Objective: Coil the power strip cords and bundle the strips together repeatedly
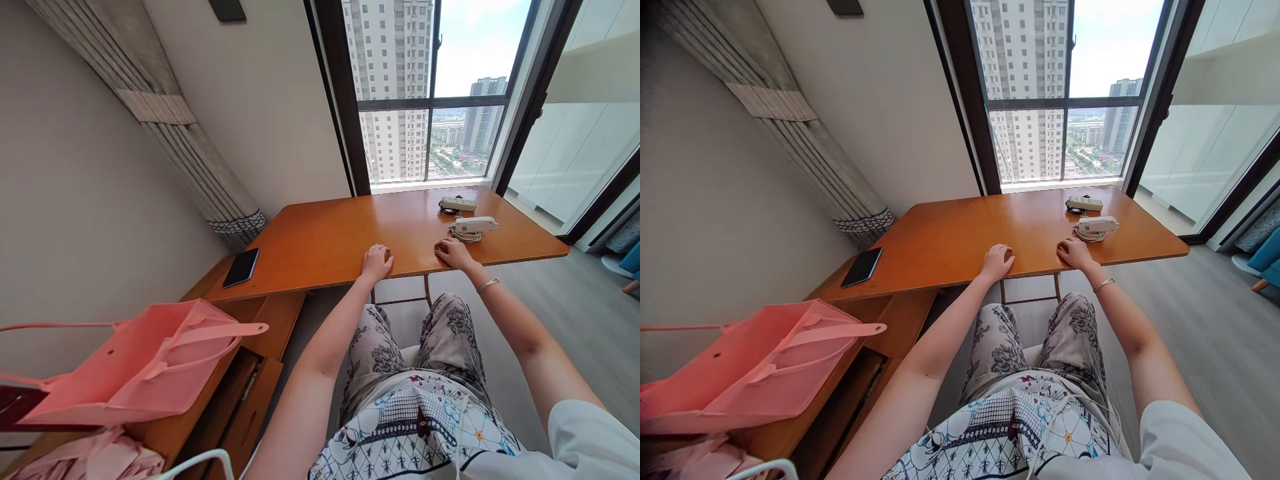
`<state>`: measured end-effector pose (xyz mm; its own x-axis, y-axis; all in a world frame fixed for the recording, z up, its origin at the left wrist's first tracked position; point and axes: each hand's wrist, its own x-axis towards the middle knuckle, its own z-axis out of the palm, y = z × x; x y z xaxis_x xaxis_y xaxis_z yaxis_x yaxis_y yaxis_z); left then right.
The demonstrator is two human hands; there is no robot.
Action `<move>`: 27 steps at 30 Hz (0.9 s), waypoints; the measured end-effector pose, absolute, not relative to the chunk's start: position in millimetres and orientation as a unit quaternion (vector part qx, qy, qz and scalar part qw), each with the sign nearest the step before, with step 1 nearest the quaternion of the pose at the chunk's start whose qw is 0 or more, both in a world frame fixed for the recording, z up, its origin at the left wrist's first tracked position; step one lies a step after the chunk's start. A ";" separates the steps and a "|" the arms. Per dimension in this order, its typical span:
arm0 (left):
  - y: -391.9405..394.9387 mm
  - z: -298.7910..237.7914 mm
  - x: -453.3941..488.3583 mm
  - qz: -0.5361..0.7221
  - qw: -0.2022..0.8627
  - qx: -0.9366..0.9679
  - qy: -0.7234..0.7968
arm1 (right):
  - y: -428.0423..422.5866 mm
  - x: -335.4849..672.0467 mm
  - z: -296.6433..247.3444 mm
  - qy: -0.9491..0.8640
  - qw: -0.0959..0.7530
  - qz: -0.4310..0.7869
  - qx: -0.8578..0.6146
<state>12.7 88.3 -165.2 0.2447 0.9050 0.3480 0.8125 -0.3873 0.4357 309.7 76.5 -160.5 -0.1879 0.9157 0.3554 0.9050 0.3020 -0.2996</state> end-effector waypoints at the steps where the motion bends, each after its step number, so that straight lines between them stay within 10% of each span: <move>1: 87.4 -165.3 14.2 0.272 0.077 0.786 0.551 | 76.2 309.7 -160.1 -0.771 0.238 0.010 -0.591; 19: 81.4 -161.3 15.9 0.242 0.070 0.794 0.553 | 73.2 306.1 -161.9 -0.776 0.256 0.012 -0.577; 27: 80.4 -159.4 14.5 0.242 0.065 0.797 0.549 | 67.4 322.5 -149.3 -0.653 0.423 -0.117 -0.618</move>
<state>14.5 80.4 -159.4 0.2801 0.9068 0.3150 0.8438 -0.3890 0.3696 322.5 67.4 -149.3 0.1199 0.7071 0.6969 0.9056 0.2097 -0.3686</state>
